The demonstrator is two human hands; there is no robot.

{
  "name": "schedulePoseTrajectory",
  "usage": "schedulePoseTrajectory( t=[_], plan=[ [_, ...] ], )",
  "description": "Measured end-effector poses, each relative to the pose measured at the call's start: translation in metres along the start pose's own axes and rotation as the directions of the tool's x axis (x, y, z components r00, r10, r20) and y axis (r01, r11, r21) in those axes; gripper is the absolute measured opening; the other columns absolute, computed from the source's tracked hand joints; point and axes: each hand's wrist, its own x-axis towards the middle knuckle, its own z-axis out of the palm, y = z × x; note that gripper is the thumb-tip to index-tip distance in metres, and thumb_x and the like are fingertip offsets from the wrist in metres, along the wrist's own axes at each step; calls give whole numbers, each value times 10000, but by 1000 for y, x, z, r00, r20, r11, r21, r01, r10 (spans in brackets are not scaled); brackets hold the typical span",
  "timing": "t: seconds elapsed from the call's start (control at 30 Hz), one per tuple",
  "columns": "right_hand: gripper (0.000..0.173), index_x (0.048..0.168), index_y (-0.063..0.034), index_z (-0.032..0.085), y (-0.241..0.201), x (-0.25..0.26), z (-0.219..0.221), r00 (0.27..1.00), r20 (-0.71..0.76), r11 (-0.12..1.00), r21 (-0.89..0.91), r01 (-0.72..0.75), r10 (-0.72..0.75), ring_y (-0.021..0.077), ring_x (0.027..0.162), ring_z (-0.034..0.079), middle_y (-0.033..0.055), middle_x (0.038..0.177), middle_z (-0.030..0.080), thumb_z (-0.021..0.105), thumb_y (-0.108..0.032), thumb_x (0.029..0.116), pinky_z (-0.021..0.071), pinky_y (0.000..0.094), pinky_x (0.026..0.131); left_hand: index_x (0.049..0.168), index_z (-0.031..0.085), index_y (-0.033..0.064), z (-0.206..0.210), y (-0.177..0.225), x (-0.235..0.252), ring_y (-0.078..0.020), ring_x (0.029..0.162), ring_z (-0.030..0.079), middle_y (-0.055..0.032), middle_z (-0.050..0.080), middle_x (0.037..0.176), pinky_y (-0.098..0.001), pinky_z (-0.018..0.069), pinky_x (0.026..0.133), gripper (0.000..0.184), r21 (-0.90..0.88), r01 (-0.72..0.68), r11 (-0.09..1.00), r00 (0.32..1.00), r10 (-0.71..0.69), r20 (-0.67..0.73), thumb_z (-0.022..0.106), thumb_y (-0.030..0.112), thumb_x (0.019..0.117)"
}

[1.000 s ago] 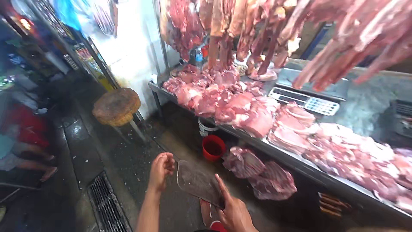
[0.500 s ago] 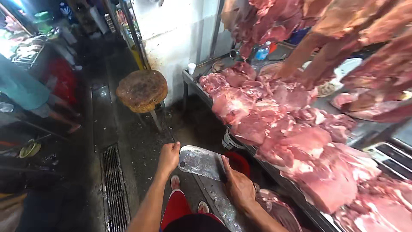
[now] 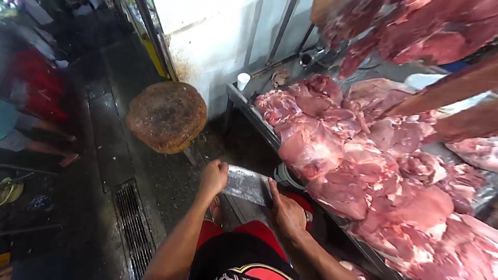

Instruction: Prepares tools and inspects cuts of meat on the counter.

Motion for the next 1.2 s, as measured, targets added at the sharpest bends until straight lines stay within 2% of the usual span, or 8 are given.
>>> schedulePoseTrajectory(
  t=[0.27,0.4,0.5,0.63,0.8,0.93,1.1,1.2],
  plan=[
    [823,1582,-88,422,0,82,23,997,60,998,19,-58,57,356,648,707,129,754,706,673,-117,798,558,527,564,892,669,50,-15,16,103,-252,831,642,-113,635,847,-482,525,780,471,8,73,997,997,-73,29,407,381,1102],
    [842,1587,-96,414,21,121,41,987,143,996,31,-79,74,363,660,710,134,769,712,705,-163,799,561,531,576,985,681,57,-11,25,152,-248,887,651,-112,659,927,-488,530,817,394,48,140,989,982,-145,118,483,389,1065],
    [861,1609,-154,385,41,153,44,943,297,982,69,-176,148,376,669,717,139,818,738,720,-179,816,569,569,576,1187,688,48,-21,47,197,-262,1038,682,-146,701,1106,-504,546,940,412,42,138,990,982,-142,124,539,406,1046],
    [898,1674,-321,113,76,193,38,640,728,903,68,-425,246,411,847,727,175,955,742,626,-338,937,576,615,765,1238,667,62,-31,100,287,-269,1047,687,-140,711,1112,-513,544,955,365,86,81,993,996,-79,-30,582,358,1042],
    [843,1662,-357,144,108,195,39,378,871,720,42,-693,313,413,982,723,190,1086,735,609,-345,958,568,625,866,1401,573,59,42,170,408,-296,1075,703,-156,722,1164,-543,559,961,435,193,-175,966,973,140,181,578,307,1043],
    [771,1614,-285,298,118,182,36,277,854,543,-8,-840,441,420,979,724,197,1098,733,659,-314,934,570,635,848,1456,512,-8,124,205,507,-421,1235,618,-265,641,1304,-617,489,1045,526,384,-268,883,955,190,229,559,268,1010],
    [671,1530,-241,404,113,157,22,138,806,299,-50,-953,576,414,941,729,190,1015,739,684,-285,921,576,619,829,1141,700,2,164,208,560,-466,1128,647,-280,675,1182,-708,500,926,468,519,-214,827,955,65,290,600,434,991],
    [619,1494,-256,449,103,140,20,126,780,202,-1,-979,614,397,937,728,172,1019,739,663,-281,914,575,614,815,1129,696,-24,159,209,563,-450,1153,643,-283,681,1173,-683,488,972,564,558,-202,805,954,33,297,655,505,939]
  ],
)
